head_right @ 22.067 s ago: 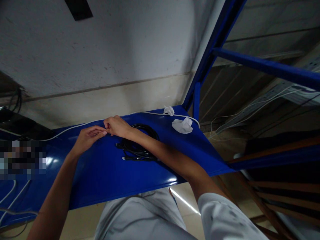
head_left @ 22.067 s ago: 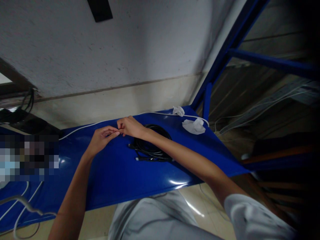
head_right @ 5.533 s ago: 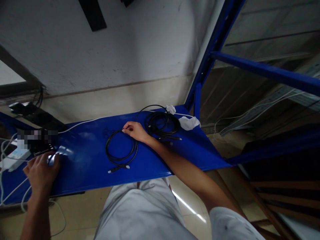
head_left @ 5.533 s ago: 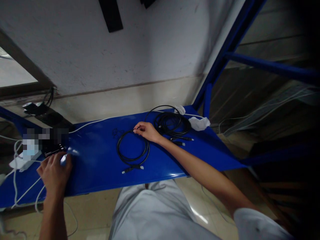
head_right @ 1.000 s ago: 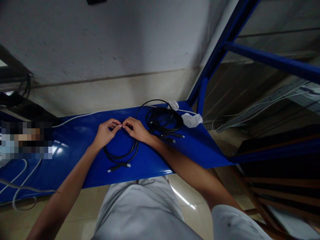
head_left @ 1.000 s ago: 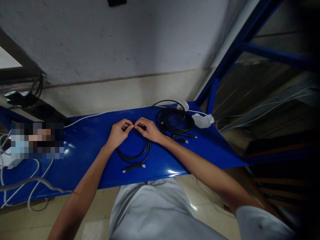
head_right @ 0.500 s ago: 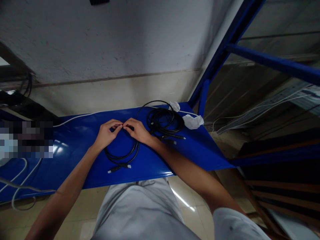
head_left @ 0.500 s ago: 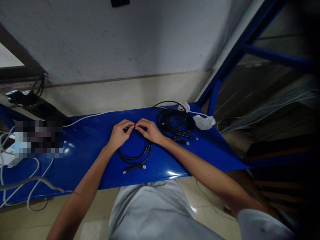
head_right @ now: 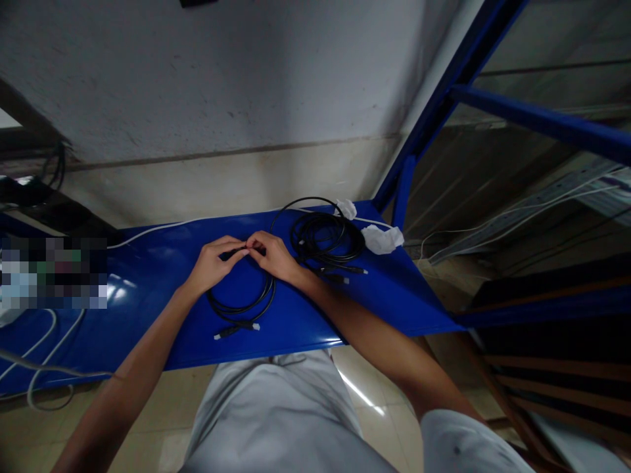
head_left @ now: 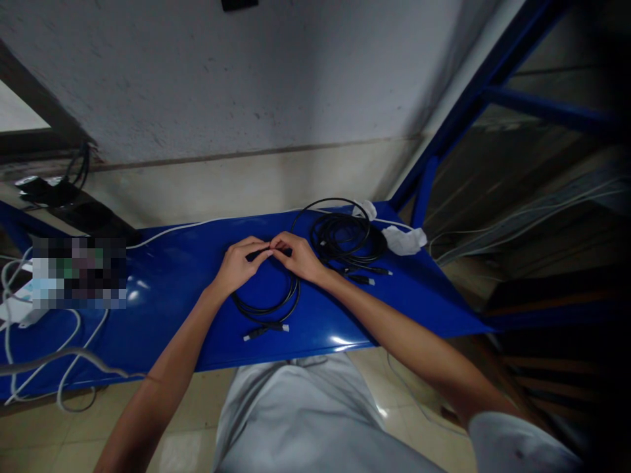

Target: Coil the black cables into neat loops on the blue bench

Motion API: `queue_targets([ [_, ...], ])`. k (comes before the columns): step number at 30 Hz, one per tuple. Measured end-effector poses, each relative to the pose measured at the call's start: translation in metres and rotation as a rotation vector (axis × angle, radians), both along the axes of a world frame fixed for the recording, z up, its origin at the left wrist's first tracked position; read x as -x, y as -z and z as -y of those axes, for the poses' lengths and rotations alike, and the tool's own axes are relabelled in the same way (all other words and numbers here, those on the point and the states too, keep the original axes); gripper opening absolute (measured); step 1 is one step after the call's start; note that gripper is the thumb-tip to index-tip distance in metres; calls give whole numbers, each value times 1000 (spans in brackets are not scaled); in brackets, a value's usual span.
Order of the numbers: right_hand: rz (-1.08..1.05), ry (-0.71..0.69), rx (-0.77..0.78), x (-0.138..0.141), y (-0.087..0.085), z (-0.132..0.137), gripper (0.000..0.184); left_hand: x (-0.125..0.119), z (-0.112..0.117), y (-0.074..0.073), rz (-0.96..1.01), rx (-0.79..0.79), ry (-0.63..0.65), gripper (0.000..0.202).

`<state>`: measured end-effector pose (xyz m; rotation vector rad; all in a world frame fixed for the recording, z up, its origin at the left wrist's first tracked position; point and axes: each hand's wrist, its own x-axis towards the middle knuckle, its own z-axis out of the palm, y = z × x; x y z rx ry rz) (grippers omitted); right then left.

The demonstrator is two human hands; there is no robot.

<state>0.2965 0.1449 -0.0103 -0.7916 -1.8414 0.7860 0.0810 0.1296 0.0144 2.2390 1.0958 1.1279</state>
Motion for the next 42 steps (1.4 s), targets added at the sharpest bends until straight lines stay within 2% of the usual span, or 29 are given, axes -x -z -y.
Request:
queue_targets([
  [10,-12,2,42,1,3,-1,15,1,-1,-3,17,19,22,22],
  [24,-53,0,67,3,1,1,14,2,-2,-1,-15,-61,25,22],
  [35,-38,6,75,3,2,1,15,3,-2,1,-46,-53,27,24],
  [42,-24,20,48,3,2,1,14,5,-6,7,-45,-82,33,22],
])
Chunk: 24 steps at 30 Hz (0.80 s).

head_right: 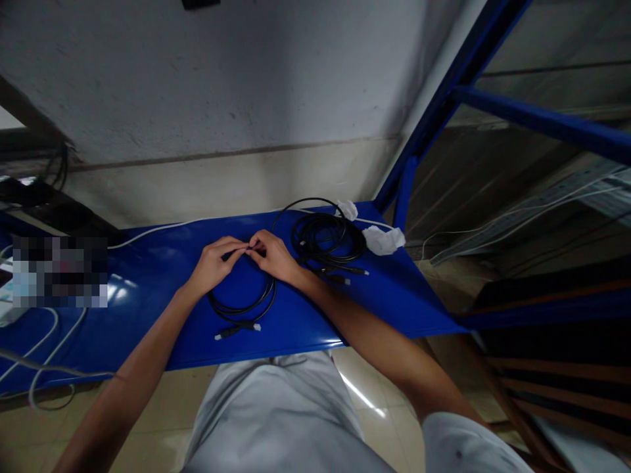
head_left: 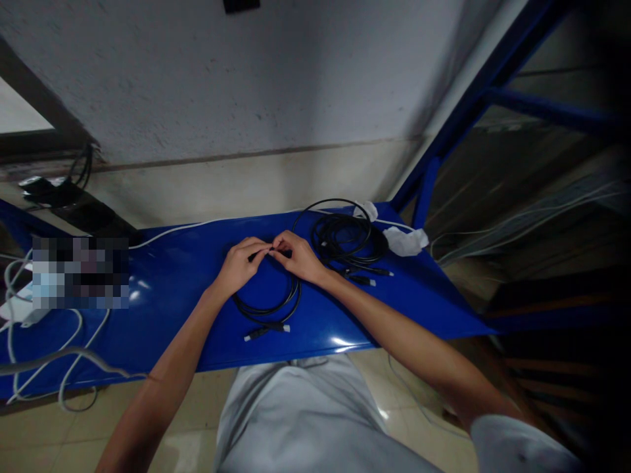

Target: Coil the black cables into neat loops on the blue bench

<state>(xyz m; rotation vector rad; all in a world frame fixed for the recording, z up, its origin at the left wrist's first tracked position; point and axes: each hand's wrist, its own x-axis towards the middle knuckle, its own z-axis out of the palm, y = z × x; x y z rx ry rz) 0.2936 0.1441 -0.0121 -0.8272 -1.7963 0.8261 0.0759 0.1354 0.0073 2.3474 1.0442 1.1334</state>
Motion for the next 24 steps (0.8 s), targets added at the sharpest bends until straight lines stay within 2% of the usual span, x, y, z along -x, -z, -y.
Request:
queue_targets([
  [24,-8,-1,9,0,3,0,11,-3,5,-10,20,13,43,18],
])
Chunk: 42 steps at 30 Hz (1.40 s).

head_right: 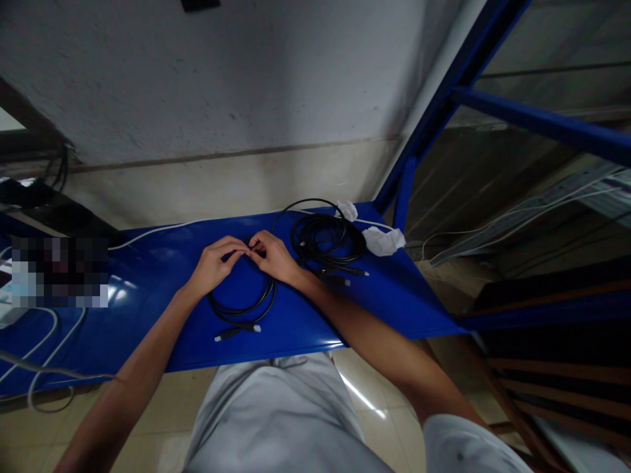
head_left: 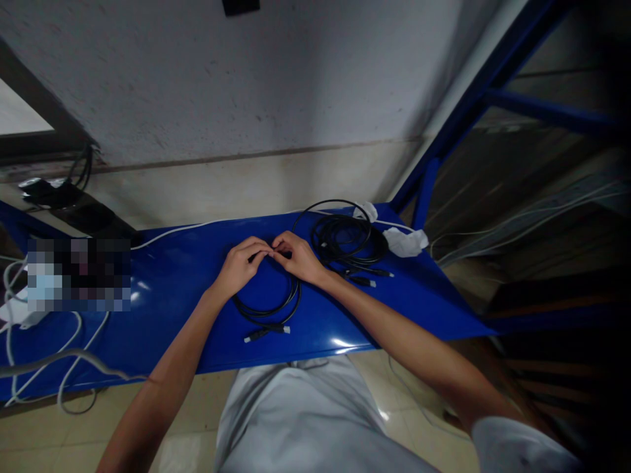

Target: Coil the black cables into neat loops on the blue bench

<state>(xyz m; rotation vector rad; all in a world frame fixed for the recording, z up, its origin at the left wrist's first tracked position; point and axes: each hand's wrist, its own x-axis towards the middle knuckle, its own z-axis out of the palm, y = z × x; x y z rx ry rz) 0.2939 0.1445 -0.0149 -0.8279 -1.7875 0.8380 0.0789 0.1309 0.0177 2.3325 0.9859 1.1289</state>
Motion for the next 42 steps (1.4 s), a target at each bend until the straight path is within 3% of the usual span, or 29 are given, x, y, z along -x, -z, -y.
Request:
queue_targets([
  [9,32,-1,-28,0,-4,2,9,2,-2,3,-18,-11,7,22],
  [20,53,-16,-67,-1,-10,5,21,3,2,-1,-56,-38,-9,26],
  [37,33,-3,-39,0,-6,2,7,0,2,4,-207,-141,-15,8],
  [42,34,-15,-50,-1,-5,2,6,1,0,5,-251,-162,-13,15],
])
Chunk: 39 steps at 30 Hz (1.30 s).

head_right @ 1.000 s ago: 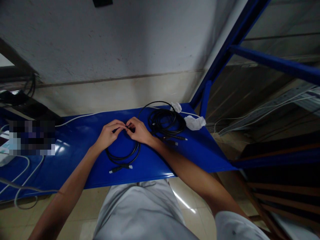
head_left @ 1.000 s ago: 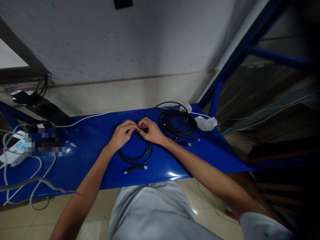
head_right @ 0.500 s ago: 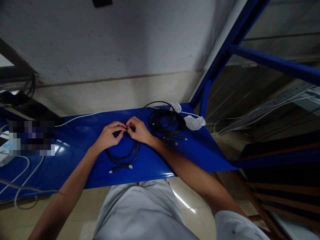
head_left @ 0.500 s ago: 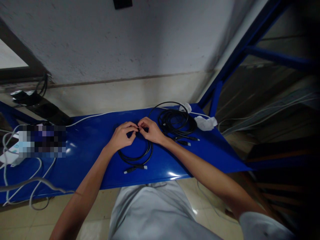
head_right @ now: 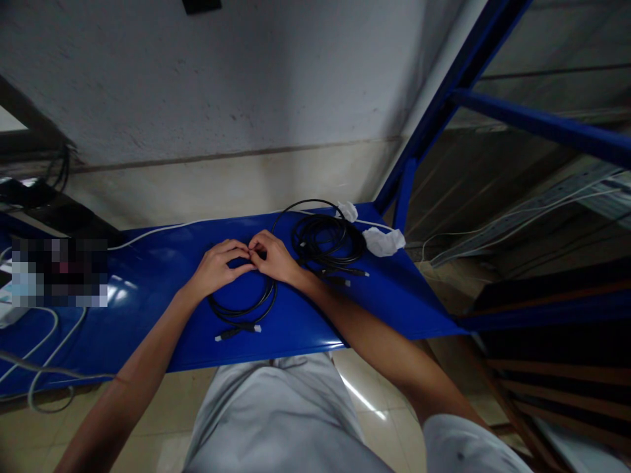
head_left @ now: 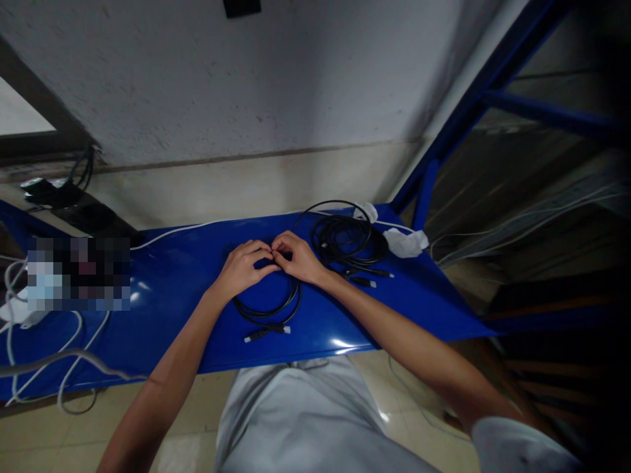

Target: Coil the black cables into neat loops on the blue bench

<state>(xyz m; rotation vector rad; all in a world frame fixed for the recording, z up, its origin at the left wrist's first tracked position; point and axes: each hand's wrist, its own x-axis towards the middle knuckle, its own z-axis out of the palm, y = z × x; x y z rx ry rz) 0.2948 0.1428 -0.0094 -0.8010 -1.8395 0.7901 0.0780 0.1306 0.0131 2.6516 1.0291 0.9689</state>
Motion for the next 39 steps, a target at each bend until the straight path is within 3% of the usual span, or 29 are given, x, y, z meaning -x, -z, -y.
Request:
queue_targets([
  [8,0,-2,-6,0,-1,0,4,2,-2,5,-16,-21,-12,9],
  [17,6,10,-8,-1,-2,0,3,1,-1,-1,34,45,-11,9],
  [39,36,-3,-4,-2,-2,0,3,5,-3,4,110,175,-25,14],
])
